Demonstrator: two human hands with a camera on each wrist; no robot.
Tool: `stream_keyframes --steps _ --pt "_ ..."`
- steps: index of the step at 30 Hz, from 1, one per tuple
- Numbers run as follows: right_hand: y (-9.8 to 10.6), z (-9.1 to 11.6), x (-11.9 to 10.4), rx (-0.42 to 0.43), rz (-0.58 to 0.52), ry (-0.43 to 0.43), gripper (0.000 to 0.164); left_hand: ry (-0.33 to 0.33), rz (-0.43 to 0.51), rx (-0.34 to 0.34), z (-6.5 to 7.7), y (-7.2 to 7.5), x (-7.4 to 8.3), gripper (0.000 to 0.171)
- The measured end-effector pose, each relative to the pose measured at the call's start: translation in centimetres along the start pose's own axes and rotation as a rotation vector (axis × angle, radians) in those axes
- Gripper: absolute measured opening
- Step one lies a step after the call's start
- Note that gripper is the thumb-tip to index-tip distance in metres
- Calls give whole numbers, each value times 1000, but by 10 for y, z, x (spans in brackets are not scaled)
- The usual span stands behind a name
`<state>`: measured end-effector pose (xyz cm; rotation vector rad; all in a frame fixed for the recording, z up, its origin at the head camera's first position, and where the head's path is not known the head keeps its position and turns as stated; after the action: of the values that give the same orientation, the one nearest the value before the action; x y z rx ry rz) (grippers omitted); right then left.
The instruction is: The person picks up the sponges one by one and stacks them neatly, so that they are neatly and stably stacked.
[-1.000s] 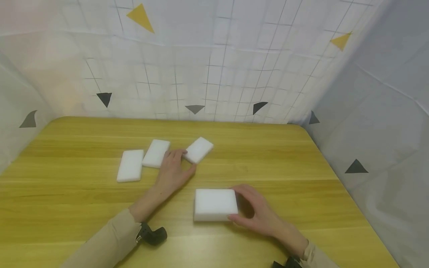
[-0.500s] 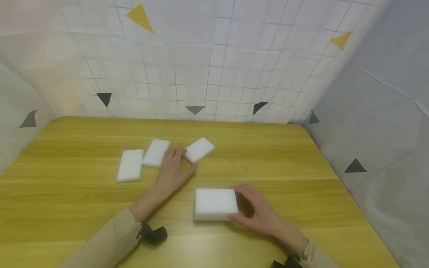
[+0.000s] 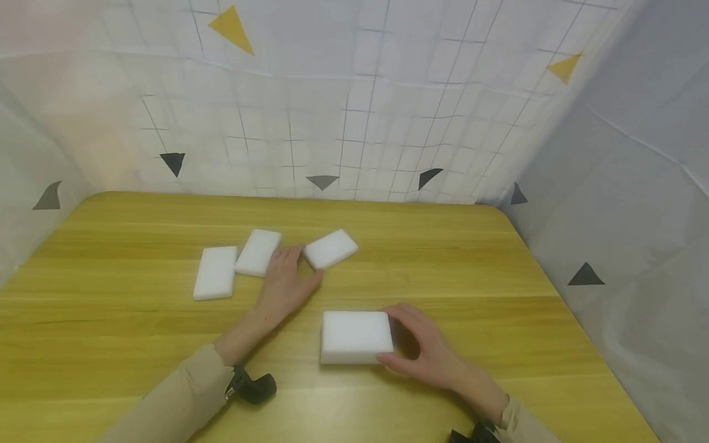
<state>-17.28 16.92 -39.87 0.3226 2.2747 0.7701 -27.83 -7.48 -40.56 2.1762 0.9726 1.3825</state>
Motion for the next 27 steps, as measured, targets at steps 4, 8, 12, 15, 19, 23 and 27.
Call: stream_keyframes --steps 4,8,12,15,19,23,27 --pt "1 0 0 3 0 8 62 5 -5 -10 -1 0 0 63" --pt "1 0 0 -1 1 7 62 30 3 -27 1 -1 -2 64" --pt "0 0 -1 -12 11 7 62 55 42 -25 6 1 -5 64" --pt "0 1 -1 -16 19 5 62 47 80 1 10 4 -5 63" --pt "0 1 -2 -7 19 18 63 -21 117 54 16 9 1 52" --pt "0 2 -1 -2 21 22 63 -83 158 96 23 14 7 40" --pt "0 4 0 -2 27 16 63 -47 200 92 33 18 9 55"
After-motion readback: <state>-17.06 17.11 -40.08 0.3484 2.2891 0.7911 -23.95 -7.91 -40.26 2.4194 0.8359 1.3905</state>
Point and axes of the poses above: each hand's wrist, its own z-axis away from the middle knuckle, its own y-axis out of the back of the hand, x = y × z, the point moved 8 cm from there along -z, towards the middle knuckle, and after that the axes turned 10 degrees about x, right-handed, at the moved point
